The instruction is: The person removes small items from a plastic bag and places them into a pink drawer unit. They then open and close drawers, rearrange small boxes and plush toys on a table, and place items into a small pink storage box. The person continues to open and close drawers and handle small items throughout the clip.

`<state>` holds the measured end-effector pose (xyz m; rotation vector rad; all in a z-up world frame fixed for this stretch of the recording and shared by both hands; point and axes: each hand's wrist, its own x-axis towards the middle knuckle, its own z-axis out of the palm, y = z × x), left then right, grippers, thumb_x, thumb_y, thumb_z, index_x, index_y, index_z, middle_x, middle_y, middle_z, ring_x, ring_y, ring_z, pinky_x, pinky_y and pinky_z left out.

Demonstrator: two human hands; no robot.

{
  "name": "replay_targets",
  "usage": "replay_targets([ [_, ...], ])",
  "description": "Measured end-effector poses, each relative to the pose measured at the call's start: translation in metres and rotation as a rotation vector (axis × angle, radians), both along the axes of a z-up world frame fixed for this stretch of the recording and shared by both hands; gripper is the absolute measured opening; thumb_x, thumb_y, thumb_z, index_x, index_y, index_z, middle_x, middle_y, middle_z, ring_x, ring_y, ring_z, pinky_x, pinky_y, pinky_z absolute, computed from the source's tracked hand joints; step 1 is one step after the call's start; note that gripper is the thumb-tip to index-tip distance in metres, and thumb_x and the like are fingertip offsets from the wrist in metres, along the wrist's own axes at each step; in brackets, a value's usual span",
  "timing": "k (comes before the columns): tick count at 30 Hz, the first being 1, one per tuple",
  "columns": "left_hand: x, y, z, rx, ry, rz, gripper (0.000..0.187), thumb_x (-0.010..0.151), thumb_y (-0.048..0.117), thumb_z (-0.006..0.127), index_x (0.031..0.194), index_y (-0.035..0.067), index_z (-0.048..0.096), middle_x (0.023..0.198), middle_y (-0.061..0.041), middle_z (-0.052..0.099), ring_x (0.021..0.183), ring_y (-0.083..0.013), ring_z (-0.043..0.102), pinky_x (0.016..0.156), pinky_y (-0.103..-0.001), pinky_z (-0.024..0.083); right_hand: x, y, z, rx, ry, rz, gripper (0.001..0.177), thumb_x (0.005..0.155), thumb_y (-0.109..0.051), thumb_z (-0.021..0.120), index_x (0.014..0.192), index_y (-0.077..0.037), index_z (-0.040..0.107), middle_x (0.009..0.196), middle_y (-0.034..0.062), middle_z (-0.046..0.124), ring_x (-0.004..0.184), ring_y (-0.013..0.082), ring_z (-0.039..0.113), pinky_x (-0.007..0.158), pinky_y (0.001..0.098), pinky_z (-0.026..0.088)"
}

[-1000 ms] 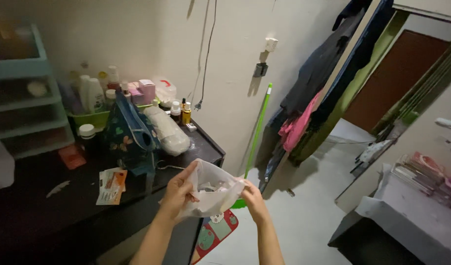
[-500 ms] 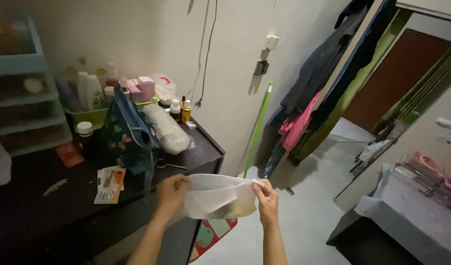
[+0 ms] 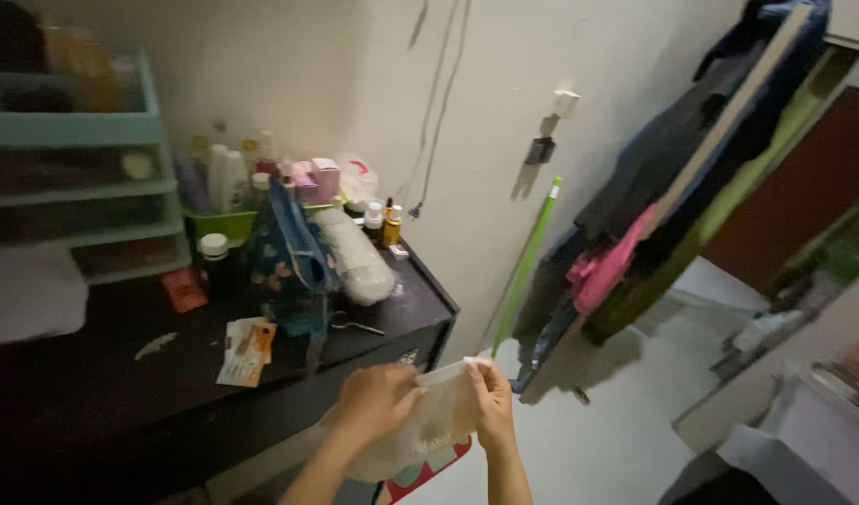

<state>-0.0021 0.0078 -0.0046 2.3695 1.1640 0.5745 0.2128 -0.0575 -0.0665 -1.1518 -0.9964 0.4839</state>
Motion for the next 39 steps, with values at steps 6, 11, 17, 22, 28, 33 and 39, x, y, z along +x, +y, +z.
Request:
replay_targets([
  [6,-0.033,0.006,-0.014,0.096,-0.125,0.086,0.028,0.083,0.037,0.069,0.108,0.026,0.071,0.088,-0.007,0.078,0.075,-0.0365,0.072,0.066,-0.049,0.055,-0.012,0.025,-0.014,-0.029,0.154,0.159,0.020,0.099,-0.016,0.065,0.103,0.001,0.073,0.091,0.0094,0.073,0.078,0.0150,0.059,0.072,0.0272,0.047],
  [11,-0.060,0.003,-0.024,0.182,-0.160,0.126,0.040,0.074,0.020,0.068,0.113,0.029,0.062,0.098,0.002,0.074,0.076,-0.0313,0.071,0.065,-0.048,0.052,-0.047,0.034,0.003,-0.166,0.308,0.153,0.022,0.099,-0.019,0.064,0.099,0.002,0.072,0.087,0.0094,0.063,0.078,0.0176,0.051,0.070,0.0316,0.040],
  [17,-0.103,-0.004,-0.036,0.125,-0.094,0.226,0.046,0.081,0.034,0.071,0.126,0.027,0.062,0.117,0.004,0.075,0.091,-0.0306,0.072,0.074,-0.044,0.055,-0.060,0.070,-0.043,-0.185,0.324,0.268,0.029,0.104,-0.022,0.060,0.097,0.004,0.070,0.078,0.0083,0.056,0.070,0.0171,0.045,0.067,0.0343,0.037],
  [22,-0.143,-0.015,-0.017,-0.021,0.055,0.319,0.022,0.091,0.042,0.069,0.108,0.029,0.063,0.105,0.008,0.071,0.092,-0.0214,0.067,0.080,-0.039,0.052,-0.059,0.103,-0.076,-0.106,0.419,0.473,0.032,0.106,-0.027,0.056,0.101,0.002,0.067,0.085,0.0083,0.061,0.075,0.0155,0.049,0.071,0.0346,0.040],
  [28,-0.177,-0.041,-0.003,-0.099,-0.201,0.351,0.012,0.079,0.031,0.078,0.089,0.026,0.073,0.070,0.009,0.078,0.056,-0.0166,0.067,0.059,-0.031,0.051,-0.099,0.060,-0.009,-0.404,0.434,0.294,0.041,0.107,-0.027,0.052,0.110,0.012,0.064,0.087,0.0150,0.051,0.075,0.0253,0.045,0.074,0.0447,0.036],
  [33,-0.178,-0.041,0.001,-0.053,-0.575,0.244,0.005,0.081,0.010,0.076,0.083,0.011,0.071,0.062,0.003,0.069,0.053,-0.0121,0.055,0.055,-0.027,0.043,-0.061,0.076,-0.080,-0.254,0.058,0.442,0.087,0.069,-0.041,0.078,0.143,-0.001,0.054,0.133,0.0206,0.067,0.117,0.0330,0.064,0.100,0.0478,0.048],
  [39,-0.170,-0.045,0.015,-0.091,-0.718,0.160,0.006,0.080,0.003,0.074,0.085,0.007,0.074,0.060,0.001,0.065,0.050,-0.0117,0.045,0.050,-0.028,0.035,-0.078,0.034,-0.048,-0.633,0.110,0.337,0.037,0.069,-0.010,0.093,0.096,0.012,0.081,0.090,0.0214,0.080,0.083,0.0297,0.072,0.081,0.0398,0.057],
])
